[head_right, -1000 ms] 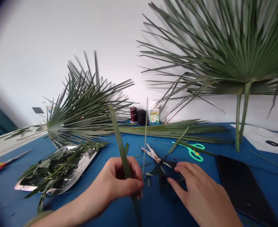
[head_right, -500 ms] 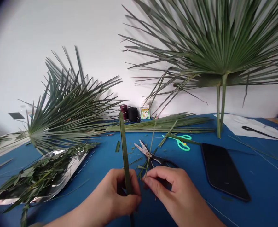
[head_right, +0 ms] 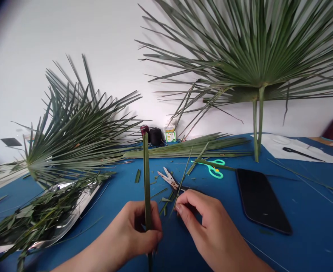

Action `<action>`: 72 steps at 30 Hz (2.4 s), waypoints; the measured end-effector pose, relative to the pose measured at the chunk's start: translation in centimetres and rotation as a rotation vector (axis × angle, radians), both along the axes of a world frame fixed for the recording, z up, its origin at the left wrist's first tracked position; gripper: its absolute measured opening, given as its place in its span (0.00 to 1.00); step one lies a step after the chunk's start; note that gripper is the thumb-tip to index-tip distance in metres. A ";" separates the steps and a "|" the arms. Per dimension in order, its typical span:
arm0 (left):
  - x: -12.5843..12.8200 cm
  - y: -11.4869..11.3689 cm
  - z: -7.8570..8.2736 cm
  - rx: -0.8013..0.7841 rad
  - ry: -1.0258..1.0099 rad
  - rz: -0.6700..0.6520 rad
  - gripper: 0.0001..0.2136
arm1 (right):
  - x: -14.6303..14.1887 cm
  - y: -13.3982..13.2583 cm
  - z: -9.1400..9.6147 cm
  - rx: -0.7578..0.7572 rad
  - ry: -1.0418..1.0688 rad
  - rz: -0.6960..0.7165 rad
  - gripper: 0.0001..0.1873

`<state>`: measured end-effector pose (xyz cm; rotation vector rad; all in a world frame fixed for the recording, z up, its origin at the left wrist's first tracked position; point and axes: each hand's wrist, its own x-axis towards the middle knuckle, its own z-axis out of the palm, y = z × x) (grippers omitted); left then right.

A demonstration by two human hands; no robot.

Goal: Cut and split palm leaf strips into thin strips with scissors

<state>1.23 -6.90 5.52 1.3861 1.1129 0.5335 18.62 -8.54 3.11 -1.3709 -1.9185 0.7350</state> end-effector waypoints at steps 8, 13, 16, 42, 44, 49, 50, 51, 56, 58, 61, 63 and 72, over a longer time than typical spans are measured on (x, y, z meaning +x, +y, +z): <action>0.2 -0.1 -0.1 -0.018 0.016 -0.018 0.05 | 0.9 0.8 -0.2 0.010 0.107 -0.065 0.11; 0.2 -0.2 -0.4 -0.013 0.042 -0.035 0.04 | 1.8 1.7 -0.1 0.027 0.206 -0.139 0.11; 0.1 -0.3 -0.4 -0.008 0.079 -0.046 0.03 | 2.9 2.6 0.1 0.061 0.281 -0.220 0.10; 0.5 -0.9 0.0 0.294 0.284 -0.004 0.03 | 1.9 1.6 0.5 -0.199 0.341 -0.005 0.06; 0.3 -1.0 0.0 0.336 0.309 -0.013 0.04 | 0.6 0.9 0.9 -0.283 0.371 0.017 0.08; -0.1 -0.8 -0.4 0.355 0.266 -0.047 0.03 | 0.0 0.7 1.3 -0.375 0.460 -0.002 0.11; -0.2 -0.6 -0.5 0.330 0.238 -0.028 0.02 | 0.0 0.7 1.3 -0.379 0.475 -0.005 0.11; -0.1 -0.4 -0.5 0.278 0.190 -0.012 0.01 | -0.1 0.8 1.1 -0.380 0.491 -0.007 0.11; 0.4 0.2 -0.4 -0.121 -0.156 -0.007 0.05 | -0.8 0.6 0.4 -0.387 0.556 0.014 0.12; 0.5 0.2 -0.5 -0.167 -0.216 0.028 0.07 | -1.0 0.5 0.2 -0.394 0.568 0.025 0.11; 0.3 0.2 -0.7 -0.195 -0.274 0.045 0.07 | -1.2 0.4 0.1 -0.406 0.573 0.039 0.09; 0.2 0.1 -0.9 -0.230 -0.294 0.032 0.07 | -1.1 0.4 0.1 -0.409 0.571 0.043 0.07; 0.6 0.3 -1.6 -0.320 -0.194 0.031 0.06 | 0.5 1.3 0.8 -0.158 0.650 -0.279 0.13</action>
